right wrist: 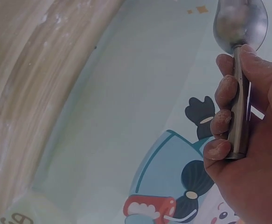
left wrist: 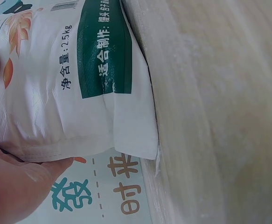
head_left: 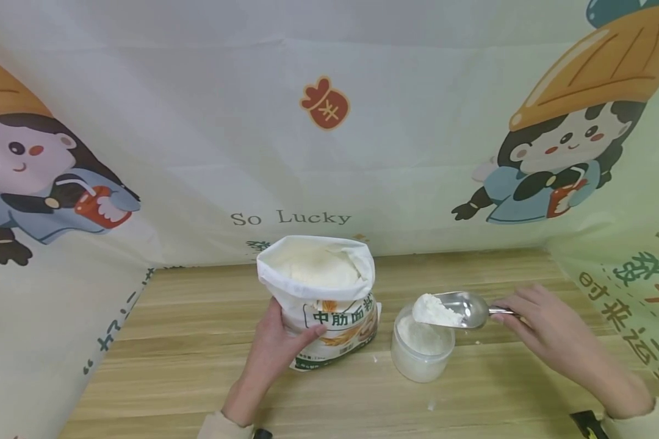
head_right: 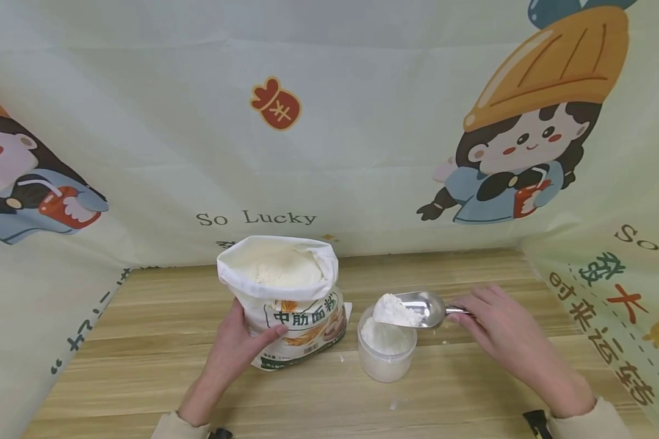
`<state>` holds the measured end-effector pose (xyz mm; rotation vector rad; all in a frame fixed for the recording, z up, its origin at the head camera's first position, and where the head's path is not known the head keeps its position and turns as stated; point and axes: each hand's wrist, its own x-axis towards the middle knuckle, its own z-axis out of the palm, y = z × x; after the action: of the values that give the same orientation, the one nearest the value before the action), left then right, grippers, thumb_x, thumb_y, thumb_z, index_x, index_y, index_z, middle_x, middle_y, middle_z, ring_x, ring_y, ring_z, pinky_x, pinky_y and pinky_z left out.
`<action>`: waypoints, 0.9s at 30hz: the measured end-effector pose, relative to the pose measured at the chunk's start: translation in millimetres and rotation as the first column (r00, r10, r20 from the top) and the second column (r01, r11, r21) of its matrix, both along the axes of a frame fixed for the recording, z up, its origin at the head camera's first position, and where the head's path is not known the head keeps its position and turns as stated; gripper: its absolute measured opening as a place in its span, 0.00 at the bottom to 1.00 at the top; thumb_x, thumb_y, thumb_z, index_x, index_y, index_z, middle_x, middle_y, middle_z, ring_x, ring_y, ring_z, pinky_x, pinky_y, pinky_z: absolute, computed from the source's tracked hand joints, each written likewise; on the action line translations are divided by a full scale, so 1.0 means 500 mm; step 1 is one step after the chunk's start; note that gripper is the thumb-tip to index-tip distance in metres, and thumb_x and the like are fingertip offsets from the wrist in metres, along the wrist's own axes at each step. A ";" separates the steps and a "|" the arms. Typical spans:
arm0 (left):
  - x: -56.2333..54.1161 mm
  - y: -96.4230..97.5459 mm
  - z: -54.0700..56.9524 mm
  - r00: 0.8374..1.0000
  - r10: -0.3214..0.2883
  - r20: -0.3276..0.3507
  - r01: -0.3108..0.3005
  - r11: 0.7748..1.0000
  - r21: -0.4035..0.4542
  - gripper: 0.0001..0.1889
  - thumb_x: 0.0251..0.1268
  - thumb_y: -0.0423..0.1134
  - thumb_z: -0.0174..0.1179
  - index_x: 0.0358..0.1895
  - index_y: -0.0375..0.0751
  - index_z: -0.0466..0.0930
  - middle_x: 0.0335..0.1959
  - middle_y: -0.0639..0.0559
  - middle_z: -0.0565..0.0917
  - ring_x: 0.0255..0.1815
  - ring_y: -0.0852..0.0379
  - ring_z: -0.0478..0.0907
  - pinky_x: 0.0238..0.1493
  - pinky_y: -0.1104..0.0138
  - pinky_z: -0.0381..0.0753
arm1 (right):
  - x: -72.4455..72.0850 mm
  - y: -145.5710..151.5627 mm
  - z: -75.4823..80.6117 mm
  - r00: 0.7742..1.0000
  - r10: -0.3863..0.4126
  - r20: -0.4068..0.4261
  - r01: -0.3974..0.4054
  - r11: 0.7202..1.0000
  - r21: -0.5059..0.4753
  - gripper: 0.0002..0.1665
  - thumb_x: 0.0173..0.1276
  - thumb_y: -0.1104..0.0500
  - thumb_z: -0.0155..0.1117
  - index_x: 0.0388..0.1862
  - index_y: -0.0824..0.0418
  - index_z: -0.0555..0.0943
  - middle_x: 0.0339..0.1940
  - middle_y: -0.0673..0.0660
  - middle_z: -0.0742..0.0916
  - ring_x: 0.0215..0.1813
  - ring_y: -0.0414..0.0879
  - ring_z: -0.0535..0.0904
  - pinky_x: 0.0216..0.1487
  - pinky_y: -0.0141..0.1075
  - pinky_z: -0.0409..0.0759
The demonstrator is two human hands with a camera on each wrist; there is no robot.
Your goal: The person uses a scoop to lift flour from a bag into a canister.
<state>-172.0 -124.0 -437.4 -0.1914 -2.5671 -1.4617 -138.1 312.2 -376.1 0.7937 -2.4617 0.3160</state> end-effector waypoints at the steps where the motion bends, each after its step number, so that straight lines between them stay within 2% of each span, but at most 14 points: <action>1: 0.000 0.000 0.000 1.000 0.000 0.001 0.000 1.000 -0.001 0.47 0.51 0.48 0.82 0.71 0.40 0.65 0.58 0.43 0.82 0.60 0.43 0.80 0.64 0.45 0.77 | 0.001 0.002 -0.002 1.000 0.005 -0.003 -0.005 1.000 0.006 0.07 0.69 0.54 0.71 0.41 0.54 0.87 0.35 0.45 0.85 0.40 0.45 0.77 0.37 0.45 0.80; 6: 0.000 -0.001 0.000 1.000 0.002 0.003 -0.002 1.000 -0.005 0.46 0.51 0.49 0.82 0.71 0.40 0.65 0.58 0.43 0.82 0.60 0.44 0.80 0.64 0.46 0.78 | 0.002 0.011 -0.007 1.000 0.026 -0.010 -0.026 0.999 0.030 0.14 0.76 0.47 0.63 0.41 0.54 0.87 0.35 0.45 0.86 0.39 0.44 0.76 0.37 0.44 0.79; 10: -0.001 -0.001 -0.001 1.000 0.003 0.005 -0.003 1.000 -0.006 0.47 0.51 0.49 0.82 0.71 0.40 0.65 0.58 0.43 0.82 0.60 0.44 0.80 0.64 0.46 0.78 | 0.002 0.011 -0.009 1.000 0.030 -0.003 -0.030 0.999 0.042 0.18 0.77 0.43 0.60 0.41 0.54 0.88 0.35 0.44 0.86 0.38 0.42 0.76 0.37 0.42 0.79; 17: -0.002 -0.002 -0.001 1.000 0.005 0.000 -0.005 1.000 -0.017 0.47 0.50 0.49 0.82 0.71 0.40 0.65 0.59 0.42 0.82 0.60 0.43 0.80 0.64 0.45 0.77 | -0.002 0.003 -0.006 0.999 0.040 -0.023 -0.039 0.997 0.065 0.35 0.80 0.33 0.41 0.40 0.53 0.89 0.33 0.44 0.86 0.37 0.42 0.75 0.35 0.41 0.78; 23: -0.002 -0.002 -0.002 1.000 0.004 0.000 -0.004 1.000 -0.015 0.47 0.50 0.49 0.82 0.71 0.40 0.65 0.59 0.42 0.82 0.60 0.43 0.80 0.64 0.45 0.78 | -0.004 -0.004 -0.003 0.998 0.046 -0.043 -0.042 0.995 0.093 0.41 0.80 0.31 0.32 0.39 0.54 0.89 0.30 0.41 0.83 0.34 0.40 0.71 0.32 0.39 0.74; 27: -0.002 -0.003 -0.002 1.000 0.004 0.000 -0.004 1.000 -0.014 0.47 0.51 0.49 0.82 0.71 0.40 0.65 0.59 0.42 0.82 0.60 0.43 0.80 0.64 0.45 0.77 | -0.005 -0.009 0.002 0.998 0.039 -0.045 -0.033 0.992 0.119 0.44 0.81 0.32 0.28 0.38 0.54 0.88 0.29 0.42 0.81 0.34 0.42 0.73 0.32 0.41 0.75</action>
<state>-172.8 -125.5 -438.3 -0.1882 -2.5763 -1.4431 -140.8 307.6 -375.3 0.8853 -2.4418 0.1637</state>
